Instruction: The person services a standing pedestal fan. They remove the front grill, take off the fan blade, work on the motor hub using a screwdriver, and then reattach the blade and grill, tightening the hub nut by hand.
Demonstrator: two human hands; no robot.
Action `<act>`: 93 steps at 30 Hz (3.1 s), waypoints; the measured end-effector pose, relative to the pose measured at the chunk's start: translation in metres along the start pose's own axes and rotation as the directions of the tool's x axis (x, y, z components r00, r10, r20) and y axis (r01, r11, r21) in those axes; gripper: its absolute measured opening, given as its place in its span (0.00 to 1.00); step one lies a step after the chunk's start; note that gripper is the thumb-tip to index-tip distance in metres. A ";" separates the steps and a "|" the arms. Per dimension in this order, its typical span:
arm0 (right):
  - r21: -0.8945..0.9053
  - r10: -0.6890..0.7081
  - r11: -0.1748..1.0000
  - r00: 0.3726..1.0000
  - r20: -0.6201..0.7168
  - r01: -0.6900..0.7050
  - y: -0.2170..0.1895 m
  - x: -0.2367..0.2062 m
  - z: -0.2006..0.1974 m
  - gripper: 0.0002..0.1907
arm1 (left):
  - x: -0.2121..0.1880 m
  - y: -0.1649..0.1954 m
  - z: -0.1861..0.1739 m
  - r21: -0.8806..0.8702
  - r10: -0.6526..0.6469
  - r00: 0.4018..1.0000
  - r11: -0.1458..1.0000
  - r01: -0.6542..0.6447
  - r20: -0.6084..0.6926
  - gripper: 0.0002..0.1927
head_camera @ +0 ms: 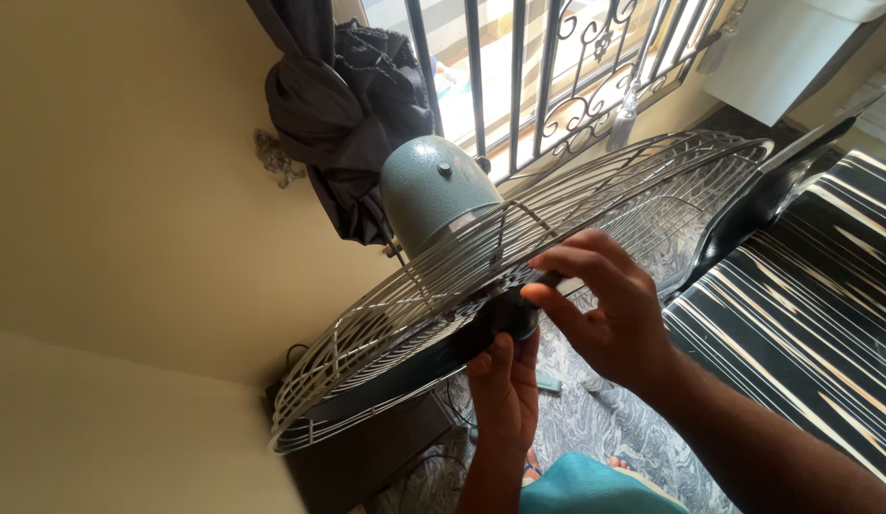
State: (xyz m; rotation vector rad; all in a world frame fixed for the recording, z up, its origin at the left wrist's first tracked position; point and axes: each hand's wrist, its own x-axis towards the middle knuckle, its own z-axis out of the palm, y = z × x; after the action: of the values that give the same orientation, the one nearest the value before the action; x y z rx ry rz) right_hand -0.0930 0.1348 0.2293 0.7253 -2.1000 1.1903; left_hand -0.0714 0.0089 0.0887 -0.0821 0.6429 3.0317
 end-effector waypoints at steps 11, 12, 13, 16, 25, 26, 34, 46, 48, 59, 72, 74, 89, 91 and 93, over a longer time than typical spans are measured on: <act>-0.041 0.054 0.998 0.997 0.049 -0.052 -0.009 0.003 -0.004 0.15 | -0.001 0.002 0.002 -0.026 -0.008 1.000 1.000 0.009 0.030 0.24; -0.036 0.057 0.998 0.996 0.063 -0.055 -0.009 0.004 -0.004 0.15 | -0.001 0.002 0.002 -0.031 -0.010 1.000 0.999 0.011 0.029 0.24; -0.031 0.059 0.998 0.995 0.078 -0.057 -0.009 0.004 -0.004 0.15 | -0.001 0.002 0.002 -0.030 -0.003 0.999 1.000 0.004 0.046 0.24; -0.024 -0.079 0.997 0.995 0.060 0.080 -0.010 0.003 -0.008 0.14 | 0.000 0.002 0.002 -0.021 0.012 0.998 1.000 -0.010 0.062 0.24; 0.008 -0.031 1.000 0.996 0.084 0.030 -0.009 0.006 -0.010 0.17 | 0.000 0.001 -0.001 -0.014 0.005 0.999 1.000 -0.004 0.047 0.26; 0.006 -0.031 1.000 0.996 0.086 0.030 -0.010 0.006 -0.010 0.16 | 0.000 0.001 -0.001 -0.018 0.008 0.999 1.000 -0.007 0.042 0.26; -0.051 0.029 0.998 0.996 0.085 -0.025 -0.008 0.006 -0.006 0.13 | 0.000 -0.001 -0.002 -0.017 0.012 0.999 1.000 -0.011 0.034 0.26; -0.063 0.056 0.997 0.992 0.114 -0.049 -0.007 0.004 -0.006 0.16 | 0.002 -0.003 -0.007 -0.035 -0.006 1.000 0.999 0.007 0.023 0.23; -0.068 0.034 0.997 0.995 0.094 -0.028 -0.006 0.005 -0.005 0.15 | 0.002 -0.003 -0.007 -0.041 0.003 0.999 0.999 -0.001 0.045 0.23; -0.071 0.018 0.997 0.997 0.080 -0.012 -0.007 0.007 -0.003 0.14 | 0.001 -0.001 -0.004 -0.038 -0.002 0.999 0.999 0.004 0.035 0.24; -0.103 0.025 0.995 0.997 0.076 -0.017 -0.004 0.007 -0.004 0.16 | 0.000 -0.003 -0.003 -0.053 0.018 0.998 0.998 -0.014 0.068 0.22; -0.084 -0.003 0.996 0.997 0.076 0.009 -0.004 0.007 -0.003 0.15 | 0.000 -0.003 -0.002 -0.044 0.028 0.997 0.999 -0.025 0.076 0.22; -0.047 0.034 0.998 0.996 0.082 -0.031 0.003 -0.001 0.000 0.12 | 0.000 -0.001 0.001 -0.016 -0.002 1.000 1.000 0.002 0.019 0.25; -0.024 0.017 1.000 0.996 0.087 -0.015 0.004 -0.003 -0.003 0.11 | 0.001 -0.002 0.002 -0.015 0.001 1.000 1.000 -0.001 0.027 0.25; -0.081 0.152 0.986 0.983 0.098 -0.145 0.005 -0.002 -0.004 0.13 | 0.000 -0.001 0.003 -0.015 0.007 0.999 1.000 -0.007 0.038 0.25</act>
State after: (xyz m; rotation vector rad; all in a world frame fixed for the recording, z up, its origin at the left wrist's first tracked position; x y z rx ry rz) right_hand -0.0938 0.1407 0.2266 0.6175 -2.3061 1.1687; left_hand -0.0714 0.0110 0.0909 -0.0230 0.6197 3.0369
